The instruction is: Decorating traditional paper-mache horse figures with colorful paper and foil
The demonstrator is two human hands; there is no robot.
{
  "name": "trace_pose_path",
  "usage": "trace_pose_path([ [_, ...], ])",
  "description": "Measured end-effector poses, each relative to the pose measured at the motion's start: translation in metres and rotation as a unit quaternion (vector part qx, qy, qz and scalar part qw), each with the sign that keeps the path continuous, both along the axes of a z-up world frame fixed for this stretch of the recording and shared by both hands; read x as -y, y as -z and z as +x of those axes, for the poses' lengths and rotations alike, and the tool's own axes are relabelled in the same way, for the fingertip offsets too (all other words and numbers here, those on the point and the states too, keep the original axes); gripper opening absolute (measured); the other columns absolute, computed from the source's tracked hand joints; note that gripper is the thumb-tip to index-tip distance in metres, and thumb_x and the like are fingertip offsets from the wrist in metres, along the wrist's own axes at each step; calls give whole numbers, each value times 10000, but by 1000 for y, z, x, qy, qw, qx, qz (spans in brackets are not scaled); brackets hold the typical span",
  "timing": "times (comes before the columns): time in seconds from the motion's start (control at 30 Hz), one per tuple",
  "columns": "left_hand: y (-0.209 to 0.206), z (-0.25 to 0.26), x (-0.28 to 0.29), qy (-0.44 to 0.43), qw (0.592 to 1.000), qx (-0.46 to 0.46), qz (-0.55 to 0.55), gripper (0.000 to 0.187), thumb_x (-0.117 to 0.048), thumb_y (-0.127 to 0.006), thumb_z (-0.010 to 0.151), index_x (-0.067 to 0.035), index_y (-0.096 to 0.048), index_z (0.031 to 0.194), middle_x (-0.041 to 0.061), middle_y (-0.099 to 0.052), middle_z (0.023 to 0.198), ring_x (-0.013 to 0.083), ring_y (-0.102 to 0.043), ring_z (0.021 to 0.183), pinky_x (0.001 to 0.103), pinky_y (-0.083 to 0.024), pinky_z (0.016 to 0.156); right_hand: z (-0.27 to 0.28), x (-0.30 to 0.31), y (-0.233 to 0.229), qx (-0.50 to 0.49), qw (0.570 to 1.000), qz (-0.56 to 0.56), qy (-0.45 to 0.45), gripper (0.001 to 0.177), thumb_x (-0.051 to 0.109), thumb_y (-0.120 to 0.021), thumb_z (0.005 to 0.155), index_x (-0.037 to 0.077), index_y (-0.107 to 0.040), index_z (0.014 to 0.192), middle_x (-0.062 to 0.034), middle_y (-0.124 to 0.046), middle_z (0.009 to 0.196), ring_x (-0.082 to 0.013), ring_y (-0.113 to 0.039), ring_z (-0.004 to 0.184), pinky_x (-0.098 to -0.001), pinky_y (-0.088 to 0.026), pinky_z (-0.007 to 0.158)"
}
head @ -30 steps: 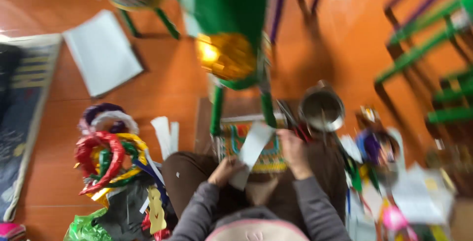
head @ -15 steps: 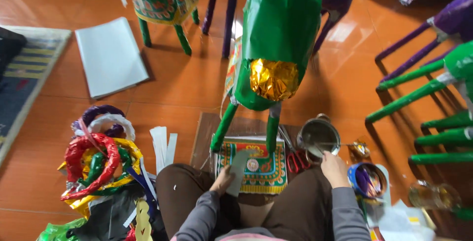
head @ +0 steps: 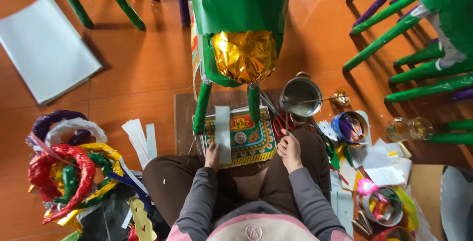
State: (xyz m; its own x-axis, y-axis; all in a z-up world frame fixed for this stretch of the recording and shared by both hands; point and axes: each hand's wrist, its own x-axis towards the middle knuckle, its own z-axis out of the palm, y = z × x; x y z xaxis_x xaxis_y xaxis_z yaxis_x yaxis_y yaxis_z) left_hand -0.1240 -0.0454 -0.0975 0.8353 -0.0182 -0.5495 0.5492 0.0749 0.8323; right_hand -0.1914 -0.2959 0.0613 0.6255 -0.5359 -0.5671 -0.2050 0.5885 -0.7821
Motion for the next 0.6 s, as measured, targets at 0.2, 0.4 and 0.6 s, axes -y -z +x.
trace_pose_path([
  [0.2,48,0,-4,20,998,-25,45,371,-257,-610,910,6,-641,1170,251,-621,1169,331,-557,1163,482,-448,995,-40,1,-29,125,987,64,-80,318,93,-360,921,121,-556,1170,40,-188,529,-50,-211,346,-153,-188,266],
  [0.4,34,-5,3,-16,999,-14,35,280,-220,-573,896,-11,-670,1055,178,-625,1062,258,-537,1097,456,-447,956,-80,-22,0,44,963,121,-235,412,152,-452,803,18,-590,1168,-112,-462,705,-167,-400,498,-213,-289,313],
  [0.6,-8,-9,6,3,998,-28,52,327,-288,-580,899,-66,-676,1119,196,-659,1107,316,-583,1150,490,-460,943,-11,-77,-9,-101,802,-359,-466,442,213,-585,940,206,-564,1382,-96,-628,1306,-276,-555,1237,-398,-470,1015],
])
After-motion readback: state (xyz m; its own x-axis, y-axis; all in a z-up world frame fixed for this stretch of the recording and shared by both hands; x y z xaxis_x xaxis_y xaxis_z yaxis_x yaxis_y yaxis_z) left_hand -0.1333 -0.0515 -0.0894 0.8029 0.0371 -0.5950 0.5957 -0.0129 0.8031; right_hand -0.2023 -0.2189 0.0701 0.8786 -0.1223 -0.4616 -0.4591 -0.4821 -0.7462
